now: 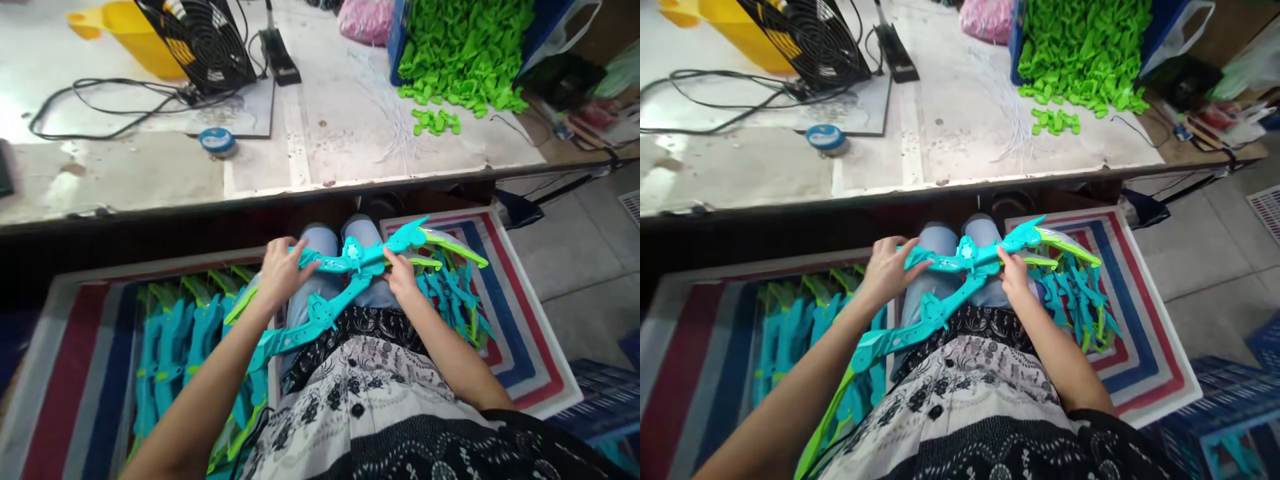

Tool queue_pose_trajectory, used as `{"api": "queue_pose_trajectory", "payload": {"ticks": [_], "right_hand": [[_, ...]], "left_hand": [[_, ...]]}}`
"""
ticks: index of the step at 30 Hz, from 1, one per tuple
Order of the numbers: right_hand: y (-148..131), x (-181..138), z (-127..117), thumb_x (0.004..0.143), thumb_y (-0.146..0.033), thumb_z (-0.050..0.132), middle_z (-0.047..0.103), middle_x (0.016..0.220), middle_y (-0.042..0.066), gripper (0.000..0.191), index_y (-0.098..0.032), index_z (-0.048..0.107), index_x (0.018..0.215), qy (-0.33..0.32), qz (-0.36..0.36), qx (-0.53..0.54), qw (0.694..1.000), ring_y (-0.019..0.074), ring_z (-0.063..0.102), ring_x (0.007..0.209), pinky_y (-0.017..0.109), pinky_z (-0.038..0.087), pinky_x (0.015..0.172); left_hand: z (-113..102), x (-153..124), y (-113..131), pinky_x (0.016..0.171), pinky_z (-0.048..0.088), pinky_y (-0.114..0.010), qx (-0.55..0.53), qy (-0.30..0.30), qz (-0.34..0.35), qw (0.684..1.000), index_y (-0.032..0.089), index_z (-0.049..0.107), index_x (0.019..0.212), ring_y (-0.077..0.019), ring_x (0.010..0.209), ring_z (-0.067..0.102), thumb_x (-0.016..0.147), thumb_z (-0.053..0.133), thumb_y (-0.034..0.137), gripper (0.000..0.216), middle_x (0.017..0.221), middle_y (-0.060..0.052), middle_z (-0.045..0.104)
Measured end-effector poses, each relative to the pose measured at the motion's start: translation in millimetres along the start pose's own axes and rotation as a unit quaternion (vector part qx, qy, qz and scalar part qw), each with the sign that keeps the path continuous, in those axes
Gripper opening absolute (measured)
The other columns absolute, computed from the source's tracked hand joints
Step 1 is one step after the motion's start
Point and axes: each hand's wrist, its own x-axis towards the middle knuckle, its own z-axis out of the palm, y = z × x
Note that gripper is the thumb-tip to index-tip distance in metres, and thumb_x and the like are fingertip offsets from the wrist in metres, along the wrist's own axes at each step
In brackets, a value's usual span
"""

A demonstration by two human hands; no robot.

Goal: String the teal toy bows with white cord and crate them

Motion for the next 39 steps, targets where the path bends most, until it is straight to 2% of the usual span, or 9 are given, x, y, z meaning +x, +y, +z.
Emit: {"api": "queue_pose_trajectory", "payload": {"ticks": [3, 5, 7, 12, 16, 21, 25, 30, 39], "right_hand": [[-2.4, 1.3, 3.1, 0.046, -0.041, 0.086, 0.063, 0.068, -0.003, 0.044, -0.019, 0.058, 0.071, -0.011, 0.004, -0.009, 1.000, 0.0144, 0.059, 0.066, 0.026, 0.051, 0.055], [-2.4, 0.7, -0.8, 0.048, -0.044, 0.085, 0.065, 0.073, -0.001, 0.043, -0.019, 0.059, 0.072, -0.024, 0.006, -0.016, 1.000, 0.0154, 0.060, 0.070, 0.025, 0.051, 0.055], [-1.3, -3.1, -12.3, 0.050, -0.045, 0.084, 0.068, 0.081, 0.000, 0.044, -0.020, 0.062, 0.078, -0.035, 0.015, -0.029, 0.999, 0.0167, 0.063, 0.075, 0.025, 0.051, 0.056], [-2.9, -31.4, -64.9, 0.060, -0.046, 0.080, 0.069, 0.084, 0.000, 0.069, -0.031, 0.060, 0.125, -0.127, 0.061, -0.191, 0.972, 0.0172, 0.068, 0.076, 0.028, 0.055, 0.059], [-54.5, -27.5, -80.2, 0.071, -0.051, 0.070, 0.068, 0.064, 0.000, 0.036, -0.032, 0.075, 0.102, -0.245, -0.051, -0.434, 0.865, 0.0178, 0.066, 0.061, 0.032, 0.054, 0.060], [-187.2, 80.0, -13.8, 0.086, -0.030, 0.053, 0.073, 0.090, 0.007, 0.027, -0.021, 0.076, 0.097, -0.030, -0.397, -0.565, 0.723, 0.0232, 0.067, 0.088, 0.037, 0.050, 0.087], [-253.5, 177.1, 60.1, 0.088, -0.019, 0.048, 0.063, 0.114, 0.013, 0.031, -0.015, 0.071, 0.109, 0.084, -0.450, -0.635, 0.621, 0.0276, 0.057, 0.109, 0.041, 0.046, 0.097], [-271.3, 232.5, 102.0, 0.088, -0.015, 0.047, 0.057, 0.118, 0.015, 0.030, -0.011, 0.068, 0.110, 0.011, -0.448, -0.694, 0.563, 0.0284, 0.051, 0.112, 0.046, 0.043, 0.100], [-272.6, 263.9, 79.5, 0.100, -0.020, 0.027, 0.054, 0.120, 0.018, 0.038, -0.005, 0.060, 0.113, 0.023, -0.486, -0.720, 0.495, 0.0274, 0.045, 0.120, 0.046, 0.038, 0.104]], "left_hand": [[13.7, 36.3, 27.7, 0.093, 0.046, -0.040, -0.115, -0.147, 0.039, 0.982, 0.013, 0.052, 0.132, -0.0340, 0.114, 0.057, 0.078, 0.061, 0.056, 0.069, 0.122, -0.019, 0.062], [23.6, 60.7, 39.3, 0.080, 0.048, -0.033, -0.168, -0.290, 0.023, 0.942, 0.013, 0.058, 0.120, -0.0311, 0.099, 0.064, 0.074, 0.061, 0.060, 0.065, 0.108, -0.015, 0.069], [32.0, 78.3, 43.4, 0.071, 0.047, -0.030, -0.185, -0.362, 0.019, 0.914, 0.015, 0.062, 0.102, -0.0295, 0.090, 0.066, 0.073, 0.058, 0.063, 0.057, 0.095, -0.011, 0.071], [42.9, 93.7, 37.5, 0.069, 0.046, -0.033, -0.077, -0.304, -0.055, 0.948, 0.014, 0.057, 0.102, -0.0333, 0.092, 0.067, 0.076, 0.051, 0.065, 0.057, 0.099, -0.016, 0.070], [46.8, 99.3, 39.7, 0.078, 0.048, -0.038, -0.047, -0.327, -0.063, 0.942, 0.009, 0.052, 0.115, -0.0397, 0.106, 0.065, 0.078, 0.052, 0.063, 0.065, 0.110, -0.024, 0.067], [50.4, 111.4, 46.1, 0.088, 0.049, -0.039, -0.155, -0.316, -0.080, 0.932, 0.008, 0.037, 0.136, -0.0363, 0.109, 0.064, 0.073, 0.063, 0.048, 0.079, 0.116, -0.021, 0.067], [53.8, 119.5, 51.8, 0.080, 0.052, -0.035, -0.227, -0.301, -0.129, 0.917, 0.012, 0.050, 0.121, -0.0300, 0.096, 0.068, 0.073, 0.064, 0.039, 0.057, 0.100, -0.012, 0.071], [55.6, 125.3, 56.8, 0.072, 0.054, -0.031, -0.281, -0.304, -0.167, 0.895, 0.012, 0.051, 0.119, -0.0268, 0.091, 0.068, 0.075, 0.062, 0.037, 0.052, 0.097, -0.010, 0.071], [46.1, 148.1, 52.1, 0.100, 0.045, -0.031, -0.175, -0.386, -0.074, 0.903, 0.012, 0.044, 0.140, -0.0283, 0.123, 0.057, 0.079, 0.052, 0.040, 0.067, 0.141, -0.014, 0.055]]}}
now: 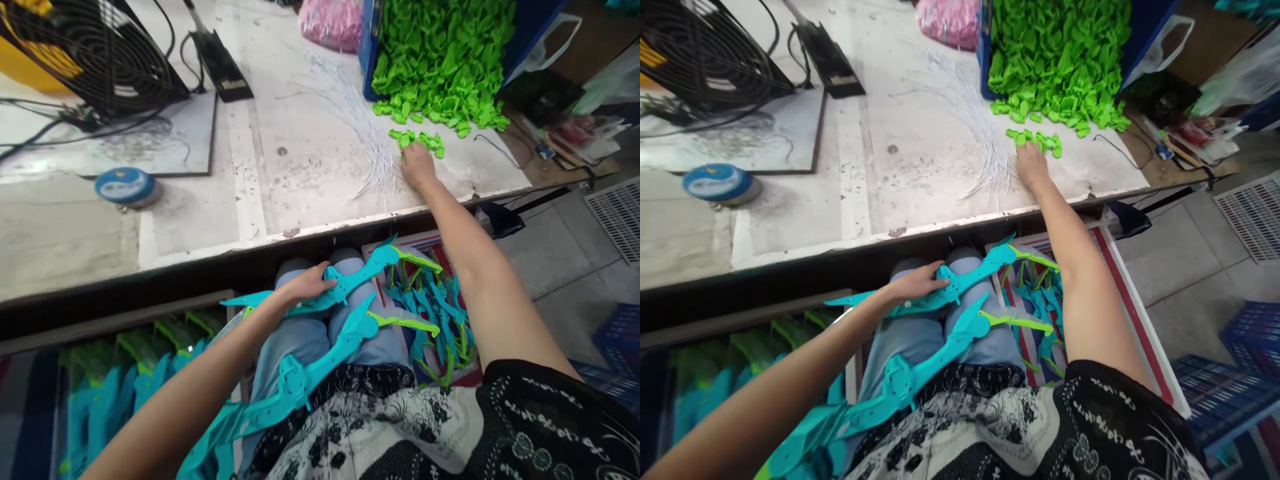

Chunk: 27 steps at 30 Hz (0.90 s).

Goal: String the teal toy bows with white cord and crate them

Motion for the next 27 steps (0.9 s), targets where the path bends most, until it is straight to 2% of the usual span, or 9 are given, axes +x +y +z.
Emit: {"api": "queue_pose_trajectory", "payload": {"ticks": [4, 10, 13, 16, 19, 22, 23, 25, 27], "right_hand": [[10.2, 6.0, 3.6, 0.101, -0.027, 0.028, 0.055, 0.121, 0.018, 0.039, -0.008, 0.061, 0.112, 0.017, -0.012, 0.024, 0.999, 0.0294, 0.045, 0.122, 0.048, 0.040, 0.101], [12.6, 10.8, -5.6, 0.098, -0.028, 0.040, 0.058, 0.121, 0.019, 0.037, 0.001, 0.061, 0.109, -0.028, -0.042, 0.053, 0.997, 0.0182, 0.049, 0.119, 0.038, 0.034, 0.102], [10.2, 9.8, -15.5, 0.096, -0.018, 0.047, 0.061, 0.118, 0.018, 0.025, -0.002, 0.059, 0.110, 0.021, -0.011, 0.076, 0.997, 0.0149, 0.051, 0.114, 0.034, 0.035, 0.101], [-3.6, -12.1, -34.4, 0.101, -0.018, 0.035, 0.059, 0.121, 0.015, 0.028, -0.011, 0.060, 0.111, 0.110, 0.000, 0.167, 0.980, 0.0120, 0.053, 0.112, 0.028, 0.040, 0.096], [-44.7, -75.6, -47.0, 0.099, -0.030, 0.043, 0.064, 0.108, 0.010, 0.027, -0.016, 0.061, 0.113, 0.093, -0.016, 0.352, 0.931, 0.0125, 0.061, 0.095, 0.027, 0.050, 0.083], [-106.7, -166.3, -31.2, 0.079, -0.046, 0.069, 0.066, 0.083, 0.003, 0.041, -0.016, 0.064, 0.107, -0.115, 0.007, 0.554, 0.824, 0.0119, 0.061, 0.065, 0.028, 0.055, 0.064], [-127.0, -194.6, -19.8, 0.073, -0.049, 0.073, 0.066, 0.078, 0.002, 0.045, -0.016, 0.065, 0.103, -0.171, 0.043, 0.596, 0.783, 0.0125, 0.062, 0.062, 0.029, 0.056, 0.061], [-161.0, -238.4, 5.9, 0.065, -0.052, 0.076, 0.066, 0.073, 0.002, 0.045, -0.016, 0.066, 0.090, -0.201, 0.142, 0.639, 0.729, 0.0148, 0.063, 0.062, 0.029, 0.056, 0.057], [-183.8, -262.0, 27.3, 0.067, -0.048, 0.074, 0.069, 0.073, 0.003, 0.037, -0.016, 0.067, 0.085, -0.172, 0.226, 0.630, 0.723, 0.0164, 0.065, 0.066, 0.029, 0.056, 0.059]], "left_hand": [[4.3, -1.6, 1.6, 0.099, 0.045, -0.031, 0.008, 0.027, -0.011, 1.000, 0.009, 0.040, 0.144, -0.0287, 0.125, 0.056, 0.081, 0.049, 0.038, 0.070, 0.142, -0.016, 0.053], [19.0, -6.9, -8.9, 0.073, 0.050, -0.027, -0.145, 0.064, -0.002, 0.987, 0.014, 0.056, 0.130, -0.0245, 0.093, 0.066, 0.079, 0.053, 0.039, 0.057, 0.103, -0.009, 0.072], [20.9, -4.9, -11.9, 0.065, 0.047, -0.025, -0.241, 0.065, -0.018, 0.968, 0.017, 0.062, 0.122, -0.0207, 0.081, 0.064, 0.074, 0.061, 0.036, 0.051, 0.091, -0.006, 0.071], [18.0, -1.6, -12.9, 0.060, 0.045, -0.024, -0.327, 0.050, -0.040, 0.943, 0.020, 0.068, 0.112, -0.0167, 0.071, 0.060, 0.070, 0.069, 0.032, 0.044, 0.082, -0.002, 0.070], [13.5, 0.5, -11.7, 0.062, 0.046, -0.024, -0.406, 0.027, -0.068, 0.911, 0.018, 0.069, 0.112, -0.0144, 0.068, 0.059, 0.067, 0.075, 0.028, 0.047, 0.079, -0.001, 0.069], [10.6, -0.3, -7.4, 0.062, 0.047, -0.025, -0.459, 0.002, -0.092, 0.884, 0.016, 0.068, 0.113, -0.0142, 0.066, 0.060, 0.068, 0.076, 0.025, 0.046, 0.077, -0.002, 0.069], [10.2, -1.1, -5.6, 0.061, 0.047, -0.025, -0.466, -0.004, -0.096, 0.879, 0.016, 0.068, 0.112, -0.0140, 0.065, 0.060, 0.070, 0.075, 0.024, 0.044, 0.076, -0.002, 0.069], [10.0, -2.9, -2.1, 0.058, 0.046, -0.024, -0.470, -0.005, -0.101, 0.877, 0.015, 0.069, 0.111, -0.0129, 0.061, 0.059, 0.073, 0.073, 0.021, 0.038, 0.071, -0.001, 0.068], [10.3, -4.4, -0.2, 0.055, 0.044, -0.022, -0.470, -0.002, -0.107, 0.876, 0.016, 0.069, 0.110, -0.0116, 0.058, 0.058, 0.076, 0.072, 0.020, 0.034, 0.067, 0.000, 0.066]]}}
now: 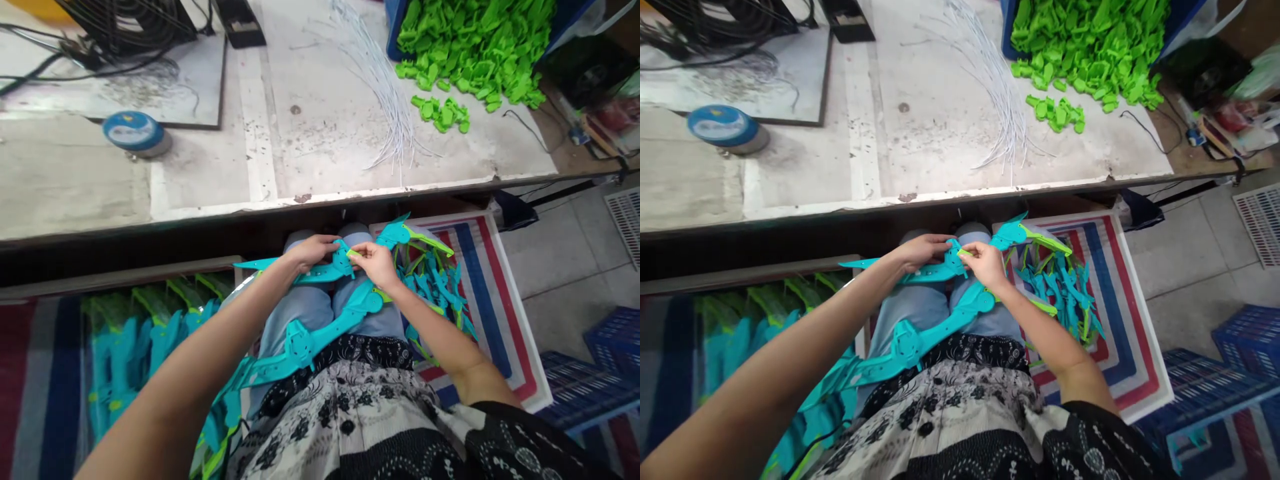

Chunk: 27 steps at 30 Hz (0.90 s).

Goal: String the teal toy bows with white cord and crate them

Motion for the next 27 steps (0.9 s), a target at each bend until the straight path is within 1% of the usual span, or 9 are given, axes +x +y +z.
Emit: {"api": "queue_pose_trajectory", "payload": {"ticks": [2, 4, 6, 10, 13, 16, 21, 23, 27], "right_hand": [[12.1, -1.5, 14.9, 0.071, -0.039, 0.072, 0.071, 0.077, 0.004, 0.026, -0.017, 0.069, 0.084, 0.085, -0.008, -0.037, 0.996, 0.0175, 0.066, 0.072, 0.030, 0.057, 0.067], [12.8, -0.9, 23.5, 0.075, -0.032, 0.070, 0.073, 0.081, 0.004, 0.019, -0.017, 0.071, 0.086, 0.146, -0.034, -0.090, 0.985, 0.0179, 0.066, 0.077, 0.031, 0.055, 0.075], [9.1, -1.8, 29.1, 0.078, -0.029, 0.068, 0.073, 0.082, 0.004, 0.016, -0.017, 0.072, 0.088, 0.175, -0.047, -0.136, 0.974, 0.0173, 0.064, 0.077, 0.030, 0.053, 0.077], [2.6, -6.7, 34.3, 0.079, -0.026, 0.066, 0.070, 0.087, 0.004, 0.014, -0.018, 0.073, 0.089, 0.186, -0.074, -0.232, 0.952, 0.0133, 0.059, 0.069, 0.026, 0.049, 0.073], [-1.3, -9.6, 33.3, 0.081, -0.030, 0.067, 0.066, 0.078, 0.002, 0.013, -0.019, 0.072, 0.085, 0.172, -0.069, -0.304, 0.934, 0.0136, 0.058, 0.071, 0.024, 0.045, 0.071], [-6.3, -11.8, 30.0, 0.085, -0.035, 0.063, 0.062, 0.066, -0.001, 0.017, -0.021, 0.071, 0.090, 0.137, -0.036, -0.347, 0.927, 0.0142, 0.058, 0.068, 0.023, 0.040, 0.065], [-11.8, -8.1, 16.6, 0.084, -0.029, 0.064, 0.059, 0.060, -0.004, 0.025, -0.021, 0.070, 0.107, 0.031, -0.045, -0.329, 0.943, 0.0125, 0.056, 0.061, 0.022, 0.039, 0.063], [-11.1, -2.4, 8.9, 0.080, -0.029, 0.070, 0.056, 0.054, -0.006, 0.037, -0.020, 0.067, 0.115, 0.002, -0.026, -0.317, 0.948, 0.0116, 0.055, 0.056, 0.022, 0.038, 0.060], [-5.8, 6.8, 0.8, 0.078, -0.043, 0.073, 0.052, 0.043, -0.009, 0.062, -0.017, 0.056, 0.132, -0.031, 0.048, -0.273, 0.960, 0.0107, 0.048, 0.039, 0.023, 0.037, 0.051]], "left_hand": [[0.2, -0.5, -0.7, 0.054, 0.043, -0.021, -0.001, 0.004, 0.000, 1.000, 0.016, 0.069, 0.110, -0.0109, 0.057, 0.057, 0.079, 0.069, 0.020, 0.031, 0.065, 0.001, 0.065], [-0.7, 0.2, -2.4, 0.055, 0.043, -0.021, 0.000, 0.004, 0.004, 1.000, 0.016, 0.069, 0.110, -0.0105, 0.057, 0.056, 0.081, 0.067, 0.020, 0.029, 0.065, 0.001, 0.064], [-1.7, 1.6, -4.7, 0.056, 0.042, -0.020, 0.002, 0.003, 0.012, 1.000, 0.017, 0.069, 0.110, -0.0101, 0.057, 0.055, 0.081, 0.068, 0.021, 0.029, 0.065, 0.001, 0.064], [-2.6, 4.3, -8.7, 0.053, 0.039, -0.020, 0.001, -0.006, 0.030, 1.000, 0.017, 0.070, 0.105, -0.0094, 0.055, 0.052, 0.080, 0.070, 0.024, 0.026, 0.062, 0.002, 0.061], [-2.8, 4.6, -10.1, 0.052, 0.036, -0.020, 0.012, -0.017, 0.042, 0.999, 0.017, 0.072, 0.095, -0.0090, 0.052, 0.047, 0.081, 0.067, 0.024, 0.016, 0.058, 0.002, 0.057], [-3.6, 3.9, -11.0, 0.049, 0.032, -0.021, 0.037, -0.027, 0.070, 0.997, 0.017, 0.072, 0.088, -0.0087, 0.051, 0.043, 0.076, 0.072, 0.026, 0.015, 0.057, 0.002, 0.054], [-4.0, 4.9, -15.3, 0.044, 0.023, -0.022, 0.084, -0.027, 0.122, 0.989, 0.017, 0.070, 0.083, -0.0077, 0.047, 0.034, 0.065, 0.079, 0.033, 0.026, 0.055, 0.004, 0.049], [-3.1, 6.0, -17.8, 0.045, 0.024, -0.021, 0.101, -0.026, 0.146, 0.984, 0.017, 0.069, 0.083, -0.0076, 0.048, 0.034, 0.066, 0.076, 0.036, 0.027, 0.056, 0.004, 0.049], [-0.5, 6.3, -20.3, 0.049, 0.032, -0.021, 0.138, -0.004, 0.184, 0.973, 0.016, 0.067, 0.081, -0.0091, 0.054, 0.041, 0.067, 0.070, 0.035, 0.024, 0.061, 0.004, 0.053]]}}
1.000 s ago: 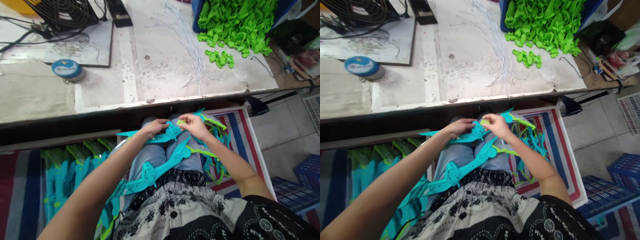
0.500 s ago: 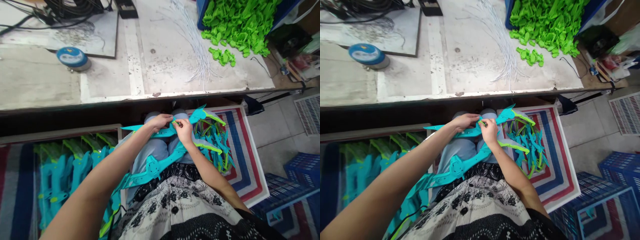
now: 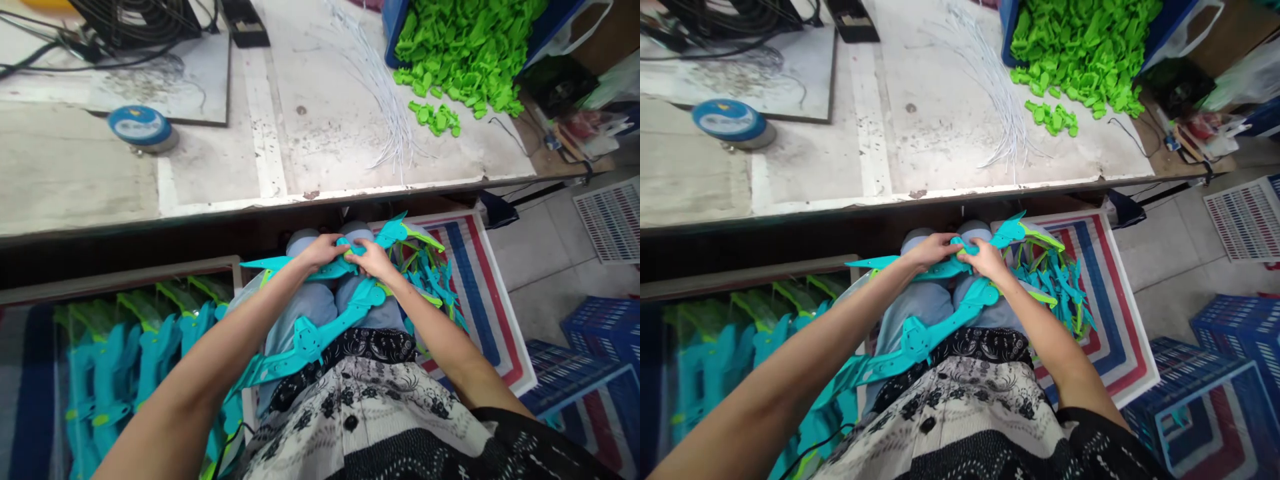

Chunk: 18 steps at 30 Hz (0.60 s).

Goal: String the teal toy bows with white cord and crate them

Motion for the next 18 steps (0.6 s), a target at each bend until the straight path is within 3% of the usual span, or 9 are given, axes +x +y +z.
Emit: {"api": "queue_pose_trajectory", "payload": {"ticks": [4, 8, 11, 14, 16, 18], "right_hand": [[-1.3, -3.4, 6.3, 0.084, -0.045, 0.068, 0.054, 0.044, -0.006, 0.052, -0.019, 0.060, 0.128, -0.011, 0.015, -0.023, 1.000, 0.0138, 0.053, 0.041, 0.024, 0.038, 0.051], [-16.9, -9.3, -8.4, 0.083, -0.039, 0.069, 0.066, 0.063, 0.001, 0.027, -0.022, 0.071, 0.104, 0.026, -0.070, -0.129, 0.989, 0.0189, 0.066, 0.070, 0.024, 0.041, 0.062], [-38.0, 6.7, -60.9, 0.091, -0.038, 0.058, 0.070, 0.080, 0.003, 0.022, -0.022, 0.072, 0.095, 0.175, -0.129, -0.138, 0.966, 0.0181, 0.066, 0.079, 0.024, 0.044, 0.070], [-60.9, 54.7, -139.3, 0.097, -0.034, 0.043, 0.069, 0.085, 0.007, 0.033, -0.017, 0.071, 0.101, 0.358, -0.117, -0.175, 0.909, 0.0200, 0.064, 0.085, 0.028, 0.045, 0.080], [-73.6, 97.9, -186.6, 0.095, -0.023, 0.043, 0.067, 0.105, 0.011, 0.030, -0.015, 0.069, 0.107, 0.380, -0.090, -0.231, 0.891, 0.0219, 0.061, 0.100, 0.032, 0.045, 0.089], [-83.3, 138.7, -218.7, 0.094, -0.019, 0.043, 0.061, 0.121, 0.015, 0.031, -0.013, 0.067, 0.113, 0.386, -0.071, -0.278, 0.876, 0.0246, 0.054, 0.115, 0.036, 0.042, 0.097]], "left_hand": [[2.0, -0.6, 3.7, 0.052, 0.035, -0.022, 0.012, 0.029, 0.004, 1.000, 0.015, 0.066, 0.083, -0.0111, 0.059, 0.046, 0.060, 0.070, 0.035, 0.031, 0.065, 0.003, 0.057], [3.5, 0.8, 5.2, 0.052, 0.036, -0.023, -0.011, 0.015, -0.031, 0.999, 0.014, 0.066, 0.082, -0.0123, 0.057, 0.047, 0.055, 0.073, 0.044, 0.040, 0.064, 0.002, 0.058], [3.3, 2.4, 3.2, 0.054, 0.038, -0.025, 0.001, 0.018, -0.031, 0.999, 0.015, 0.067, 0.086, -0.0152, 0.062, 0.052, 0.055, 0.072, 0.047, 0.045, 0.069, -0.001, 0.062], [1.8, 3.9, 1.4, 0.057, 0.041, -0.026, 0.006, 0.008, -0.034, 0.999, 0.015, 0.068, 0.089, -0.0184, 0.068, 0.057, 0.056, 0.073, 0.048, 0.047, 0.075, -0.003, 0.066], [0.5, 4.8, 1.3, 0.060, 0.044, -0.027, 0.005, 0.000, -0.041, 0.999, 0.016, 0.068, 0.093, -0.0208, 0.074, 0.060, 0.057, 0.075, 0.048, 0.049, 0.080, -0.005, 0.069], [-0.3, 5.6, 1.5, 0.065, 0.047, -0.028, 0.005, 0.005, -0.046, 0.999, 0.016, 0.069, 0.098, -0.0233, 0.082, 0.063, 0.058, 0.075, 0.047, 0.051, 0.087, -0.006, 0.071]]}}
